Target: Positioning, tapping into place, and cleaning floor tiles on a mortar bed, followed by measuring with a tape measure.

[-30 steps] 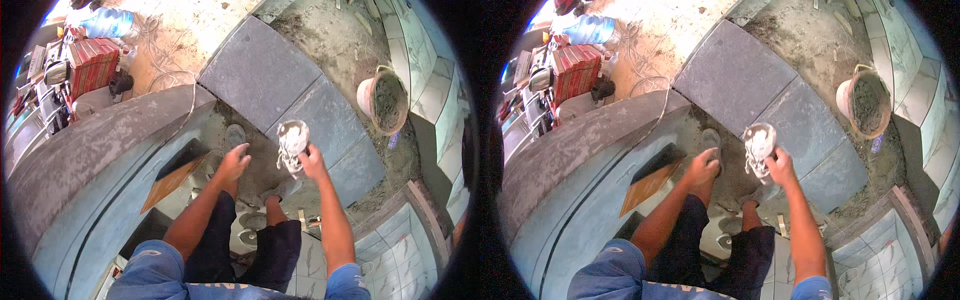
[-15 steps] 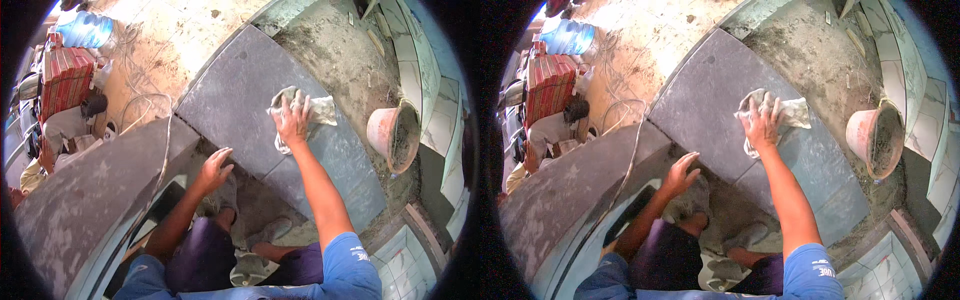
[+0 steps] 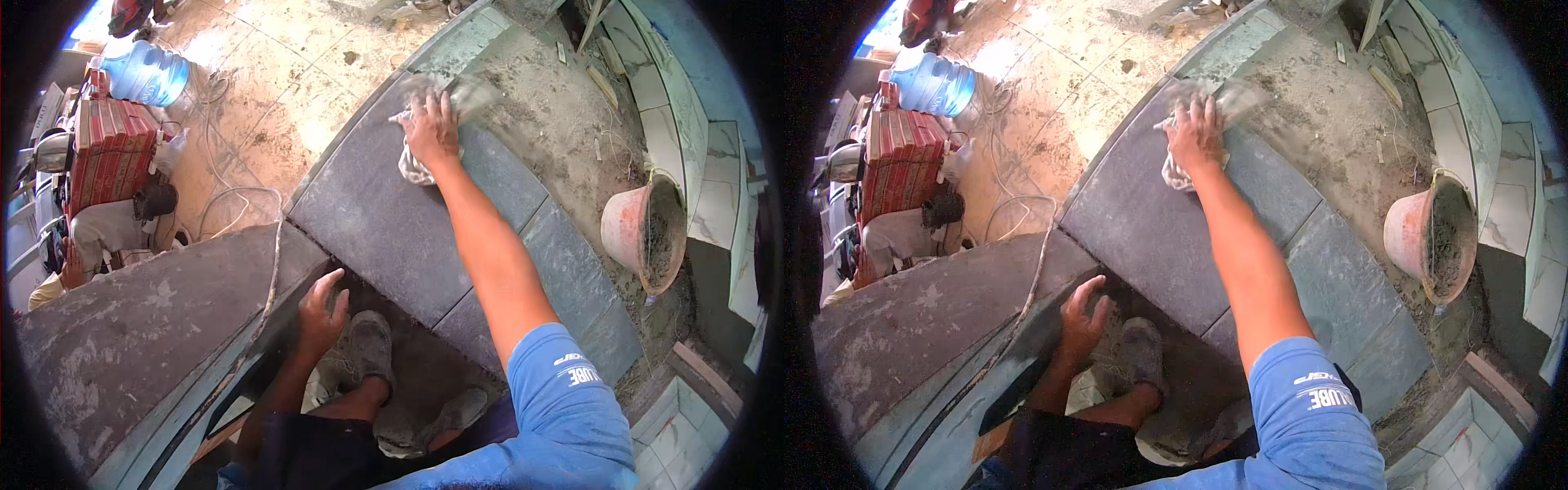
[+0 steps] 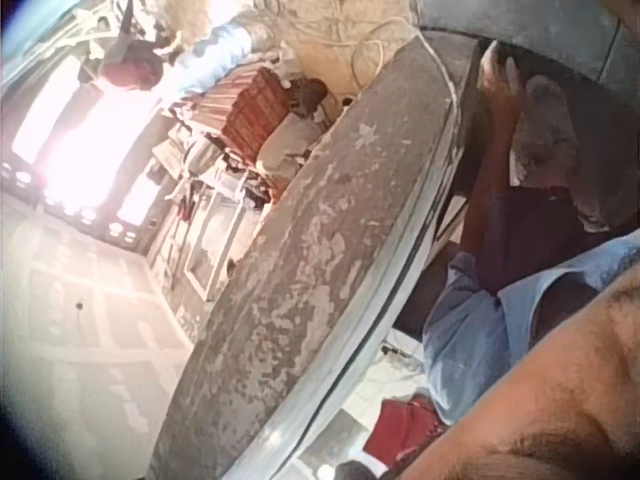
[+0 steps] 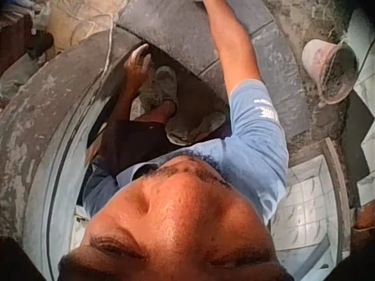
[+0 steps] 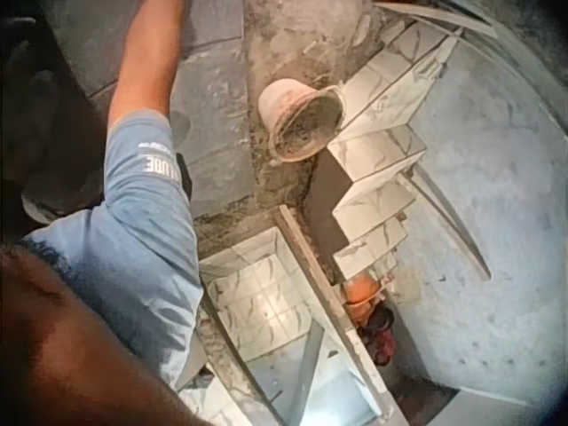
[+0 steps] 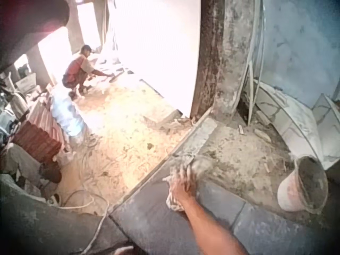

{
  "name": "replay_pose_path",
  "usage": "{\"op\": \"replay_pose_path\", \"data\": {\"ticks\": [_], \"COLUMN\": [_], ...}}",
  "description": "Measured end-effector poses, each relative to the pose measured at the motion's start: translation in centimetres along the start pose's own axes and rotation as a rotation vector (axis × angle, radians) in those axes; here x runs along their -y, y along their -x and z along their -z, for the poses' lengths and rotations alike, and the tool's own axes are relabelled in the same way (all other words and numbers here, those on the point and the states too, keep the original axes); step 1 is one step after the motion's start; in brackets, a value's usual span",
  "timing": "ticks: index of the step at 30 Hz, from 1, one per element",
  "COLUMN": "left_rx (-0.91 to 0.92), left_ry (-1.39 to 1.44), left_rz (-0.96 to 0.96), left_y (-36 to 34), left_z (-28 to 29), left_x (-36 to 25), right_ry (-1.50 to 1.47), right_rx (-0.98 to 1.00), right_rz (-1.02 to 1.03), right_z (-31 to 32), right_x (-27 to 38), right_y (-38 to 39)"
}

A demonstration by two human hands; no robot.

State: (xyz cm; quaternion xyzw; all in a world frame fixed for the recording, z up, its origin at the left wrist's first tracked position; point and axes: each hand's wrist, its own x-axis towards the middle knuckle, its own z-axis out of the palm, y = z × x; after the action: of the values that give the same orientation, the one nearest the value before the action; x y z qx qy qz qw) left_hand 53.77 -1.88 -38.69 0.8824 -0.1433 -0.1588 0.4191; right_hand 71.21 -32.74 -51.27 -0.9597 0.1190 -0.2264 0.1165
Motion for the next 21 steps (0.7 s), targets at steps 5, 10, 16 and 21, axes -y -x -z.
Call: {"op": "replay_pose_path", "data": {"ticks": [5,10,16,21], "left_rx": [-0.015,-0.038,-0.06,-0.072], "left_ry": [-0.112,-0.126,-0.125,-0.075], "left_rz": [-0.097,-0.072,-0.088,-0.14], "left_y": [-0.6,1.2,1.4,-0.3], "left_z": [-0.4,1.6,1.6,-0.5], "left_x": [-0.3,0.7,-0.3,-0.9], "right_ry": [-0.348,0.017,-0.202,-0.191], "right_rx": [0.151,0.65,0.448,0.646], "right_rz": [0.712,0.301,0.223,0.858], "right_z": [-0.6,1.1,-0.6,-3.6], "right_x": [10.4,5.5,9.9,10.3], "right_y": [9.9,-3.2,1.2,8.8]}}
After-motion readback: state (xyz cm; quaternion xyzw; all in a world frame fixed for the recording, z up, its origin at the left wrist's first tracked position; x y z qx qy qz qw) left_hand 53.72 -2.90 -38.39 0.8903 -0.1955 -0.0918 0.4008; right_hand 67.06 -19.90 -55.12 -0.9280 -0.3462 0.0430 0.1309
